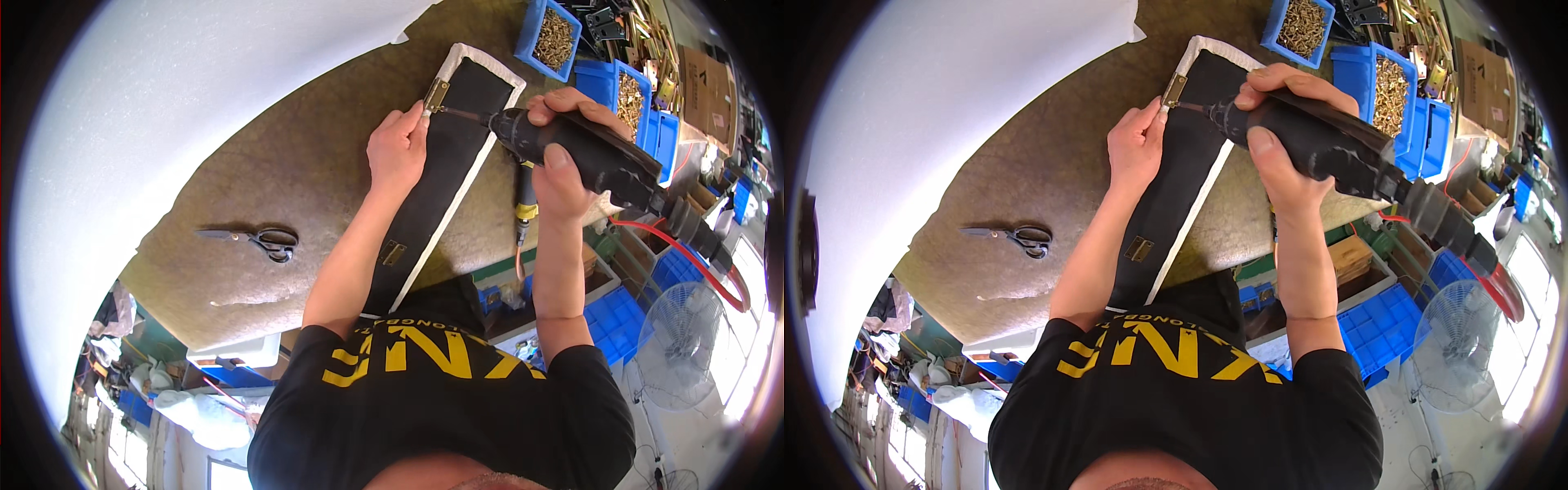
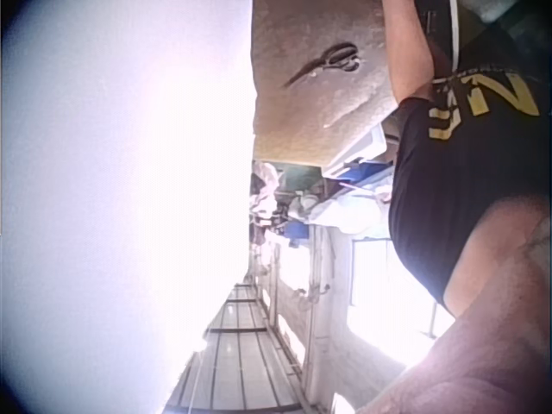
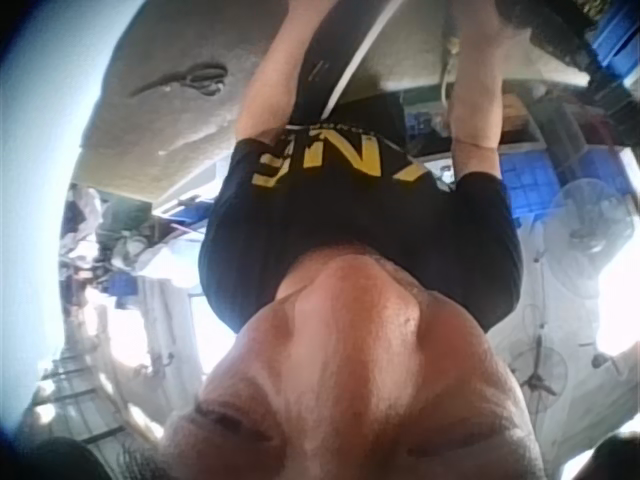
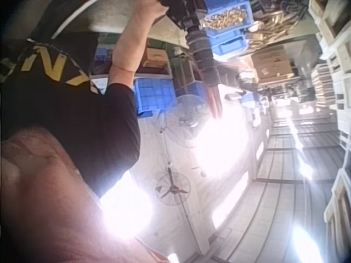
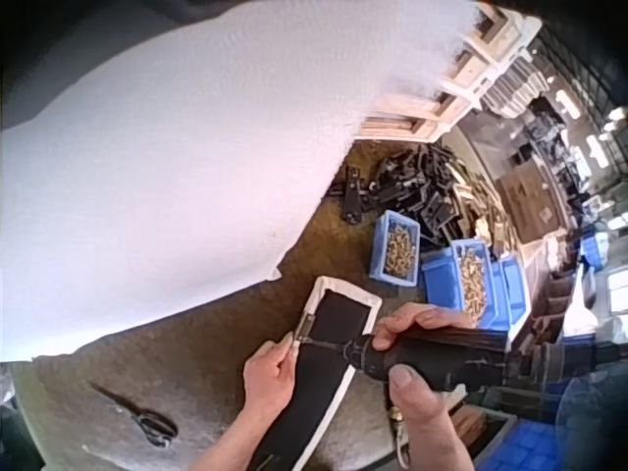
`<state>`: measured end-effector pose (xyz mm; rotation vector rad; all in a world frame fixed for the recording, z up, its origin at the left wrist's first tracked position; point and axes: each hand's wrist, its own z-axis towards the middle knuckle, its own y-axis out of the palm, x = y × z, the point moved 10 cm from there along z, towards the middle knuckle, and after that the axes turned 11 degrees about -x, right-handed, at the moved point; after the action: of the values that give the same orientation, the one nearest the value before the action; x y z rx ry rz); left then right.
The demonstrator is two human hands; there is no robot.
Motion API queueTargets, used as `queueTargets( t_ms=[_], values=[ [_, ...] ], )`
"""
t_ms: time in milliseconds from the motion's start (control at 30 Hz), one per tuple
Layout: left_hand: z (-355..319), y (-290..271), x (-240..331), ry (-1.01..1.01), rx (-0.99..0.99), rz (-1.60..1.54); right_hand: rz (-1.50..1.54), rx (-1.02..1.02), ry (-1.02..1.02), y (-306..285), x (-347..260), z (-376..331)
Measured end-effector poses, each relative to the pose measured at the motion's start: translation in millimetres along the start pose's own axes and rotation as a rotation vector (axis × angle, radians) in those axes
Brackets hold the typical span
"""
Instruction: The recorder attaches a black trim strip to a furniture board using a pneumatic nail gun, trims the strip with scissors, and then installs metal hinges using an electric screwdriver.
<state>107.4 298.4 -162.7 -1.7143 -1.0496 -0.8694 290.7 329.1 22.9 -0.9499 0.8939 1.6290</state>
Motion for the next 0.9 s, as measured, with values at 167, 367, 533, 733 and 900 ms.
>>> queueTargets(
  t_ms=[167,367,533,733,900],
  values=[
    [1.1,-1.0,1.0,-0.01,-0.014,-0.01,-0.017,-0.016,0.072,4.8,14.8,2.3],
    [1.2,-3.4,-0.8,0.043,0.026,-0.015,-0.005,-0.012,0.094,8.9,21.9,4.0],
    [1.3,-3.5,5.6,0.083,0.021,-0.008,-0.082,-0.053,0.193,25.9,23.3,18.3],
    [7.5,-4.3,2.7,0.12,0.046,-0.056,-0.285,-0.58,0.186,73.6,36.4,50.1],
    [7.7,-3.8,-2.8,0.123,0.064,-0.07,-0.118,-0.435,0.259,65.7,50.5,50.8]
  ],
)
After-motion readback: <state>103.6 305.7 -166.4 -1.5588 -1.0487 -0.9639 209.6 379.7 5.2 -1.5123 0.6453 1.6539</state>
